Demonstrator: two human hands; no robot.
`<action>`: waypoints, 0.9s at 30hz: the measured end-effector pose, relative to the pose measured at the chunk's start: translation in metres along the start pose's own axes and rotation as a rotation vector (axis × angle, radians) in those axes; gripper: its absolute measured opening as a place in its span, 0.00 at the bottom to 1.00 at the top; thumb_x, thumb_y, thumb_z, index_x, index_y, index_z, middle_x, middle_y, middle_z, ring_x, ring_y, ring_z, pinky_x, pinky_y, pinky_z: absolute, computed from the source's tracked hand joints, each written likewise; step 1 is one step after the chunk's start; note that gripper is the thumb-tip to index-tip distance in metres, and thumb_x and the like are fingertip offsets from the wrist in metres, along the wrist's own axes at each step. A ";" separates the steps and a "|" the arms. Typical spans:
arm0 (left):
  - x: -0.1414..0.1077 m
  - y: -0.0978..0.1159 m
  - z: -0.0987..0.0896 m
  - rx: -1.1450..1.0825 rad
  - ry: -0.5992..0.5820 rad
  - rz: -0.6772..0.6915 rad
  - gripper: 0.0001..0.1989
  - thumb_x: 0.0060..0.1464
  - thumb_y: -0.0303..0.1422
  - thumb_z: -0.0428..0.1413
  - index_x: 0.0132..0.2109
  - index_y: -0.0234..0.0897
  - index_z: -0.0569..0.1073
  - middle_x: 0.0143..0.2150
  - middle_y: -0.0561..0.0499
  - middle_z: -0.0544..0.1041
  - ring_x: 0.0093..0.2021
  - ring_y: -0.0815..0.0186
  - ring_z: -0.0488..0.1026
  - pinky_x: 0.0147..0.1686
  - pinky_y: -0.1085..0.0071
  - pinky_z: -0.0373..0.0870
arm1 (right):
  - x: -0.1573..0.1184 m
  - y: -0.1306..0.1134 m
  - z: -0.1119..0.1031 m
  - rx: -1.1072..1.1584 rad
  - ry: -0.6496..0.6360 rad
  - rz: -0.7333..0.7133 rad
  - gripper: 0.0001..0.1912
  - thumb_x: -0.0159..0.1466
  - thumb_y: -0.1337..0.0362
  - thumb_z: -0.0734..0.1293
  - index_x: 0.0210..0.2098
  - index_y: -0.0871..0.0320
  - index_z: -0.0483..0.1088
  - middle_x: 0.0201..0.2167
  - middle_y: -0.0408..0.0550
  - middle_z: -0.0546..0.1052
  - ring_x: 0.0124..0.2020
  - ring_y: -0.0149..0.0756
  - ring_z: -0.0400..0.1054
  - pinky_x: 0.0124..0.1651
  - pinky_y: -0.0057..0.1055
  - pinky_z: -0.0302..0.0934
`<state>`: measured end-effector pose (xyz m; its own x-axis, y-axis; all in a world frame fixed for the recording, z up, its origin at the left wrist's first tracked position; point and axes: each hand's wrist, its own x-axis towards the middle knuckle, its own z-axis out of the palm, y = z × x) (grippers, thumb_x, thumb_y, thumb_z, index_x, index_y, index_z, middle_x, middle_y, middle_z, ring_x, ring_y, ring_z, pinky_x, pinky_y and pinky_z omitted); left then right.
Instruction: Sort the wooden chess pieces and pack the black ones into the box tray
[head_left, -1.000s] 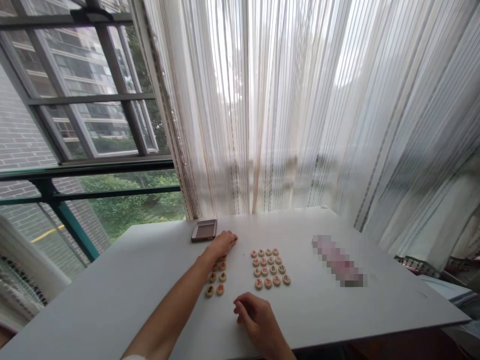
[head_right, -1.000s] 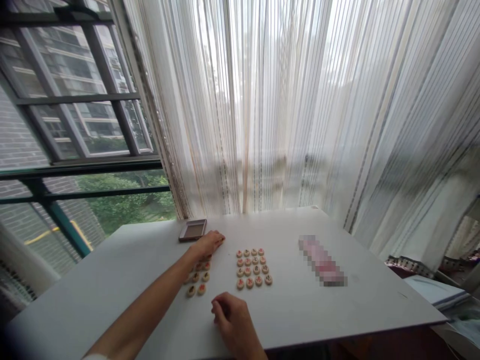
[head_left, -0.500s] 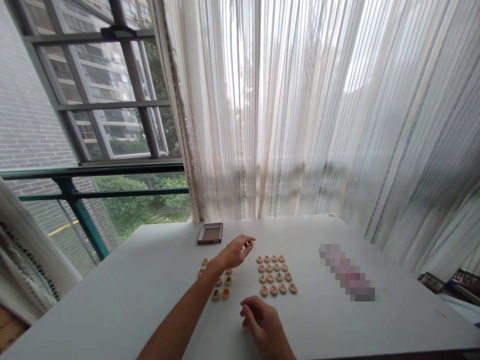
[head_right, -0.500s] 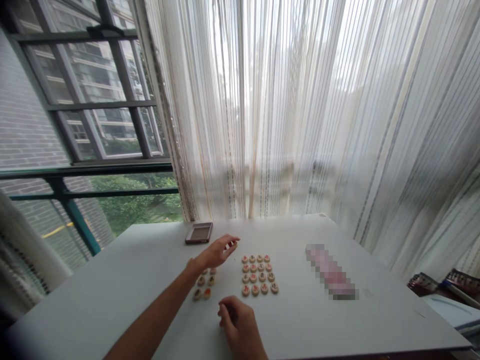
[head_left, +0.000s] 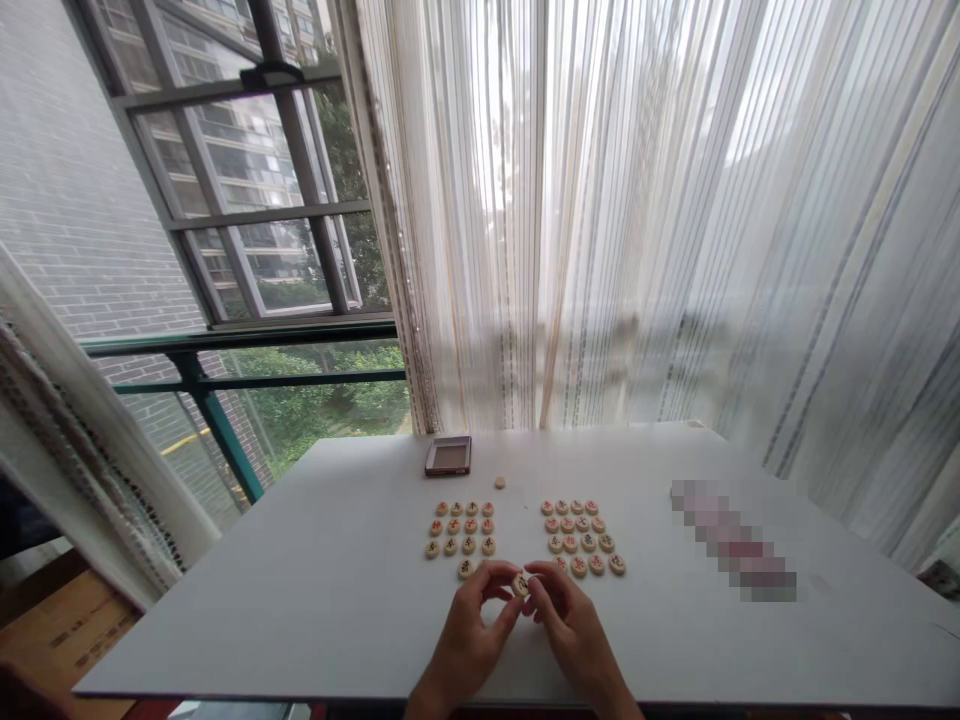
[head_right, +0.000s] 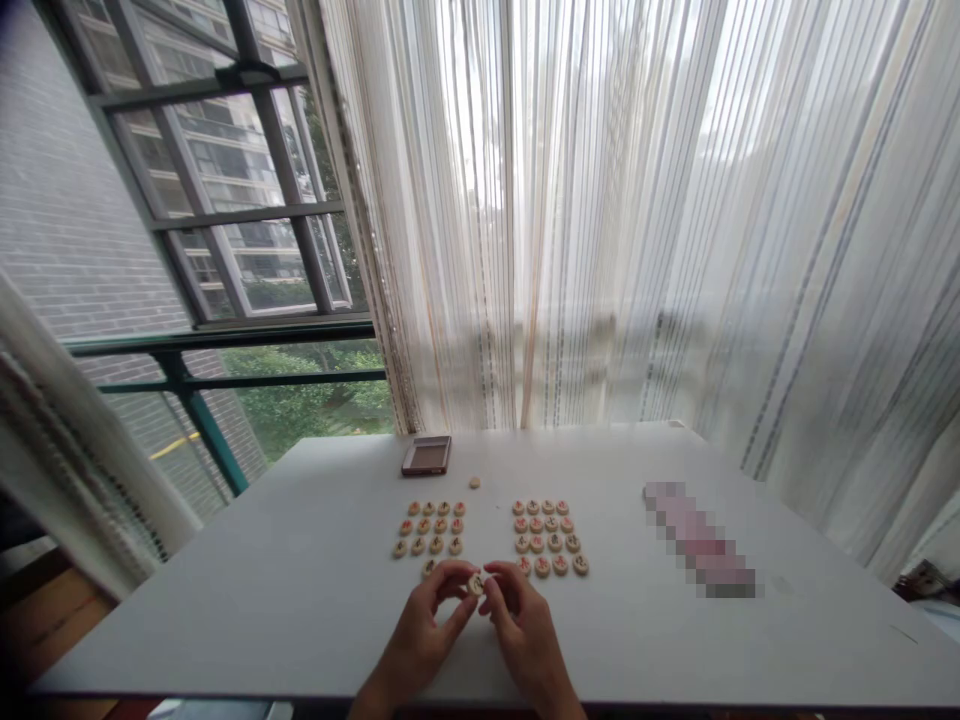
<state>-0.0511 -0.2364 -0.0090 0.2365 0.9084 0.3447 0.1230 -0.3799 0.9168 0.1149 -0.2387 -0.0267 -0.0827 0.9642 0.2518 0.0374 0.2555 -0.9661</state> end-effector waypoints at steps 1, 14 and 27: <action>-0.002 -0.002 0.002 0.016 0.004 0.005 0.11 0.61 0.38 0.59 0.49 0.41 0.75 0.48 0.46 0.79 0.47 0.60 0.78 0.48 0.66 0.76 | 0.000 0.000 0.000 0.005 -0.017 0.003 0.21 0.67 0.46 0.64 0.46 0.56 0.72 0.36 0.52 0.81 0.36 0.42 0.78 0.40 0.33 0.71; -0.007 -0.005 0.004 0.167 0.032 0.013 0.09 0.57 0.35 0.62 0.45 0.44 0.75 0.44 0.49 0.80 0.43 0.60 0.77 0.43 0.67 0.75 | 0.002 0.008 0.000 -0.028 -0.041 0.009 0.16 0.66 0.49 0.67 0.38 0.56 0.72 0.33 0.48 0.80 0.36 0.41 0.76 0.40 0.31 0.68; -0.006 -0.013 0.005 0.186 0.079 -0.062 0.12 0.58 0.41 0.62 0.41 0.37 0.76 0.35 0.48 0.80 0.35 0.63 0.77 0.38 0.71 0.72 | 0.004 0.012 0.003 0.063 -0.068 -0.010 0.16 0.65 0.48 0.68 0.36 0.56 0.71 0.29 0.47 0.78 0.32 0.40 0.75 0.37 0.32 0.68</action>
<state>-0.0498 -0.2378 -0.0237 0.1479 0.9390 0.3105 0.3126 -0.3423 0.8861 0.1124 -0.2322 -0.0372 -0.1502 0.9542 0.2589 -0.0260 0.2579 -0.9658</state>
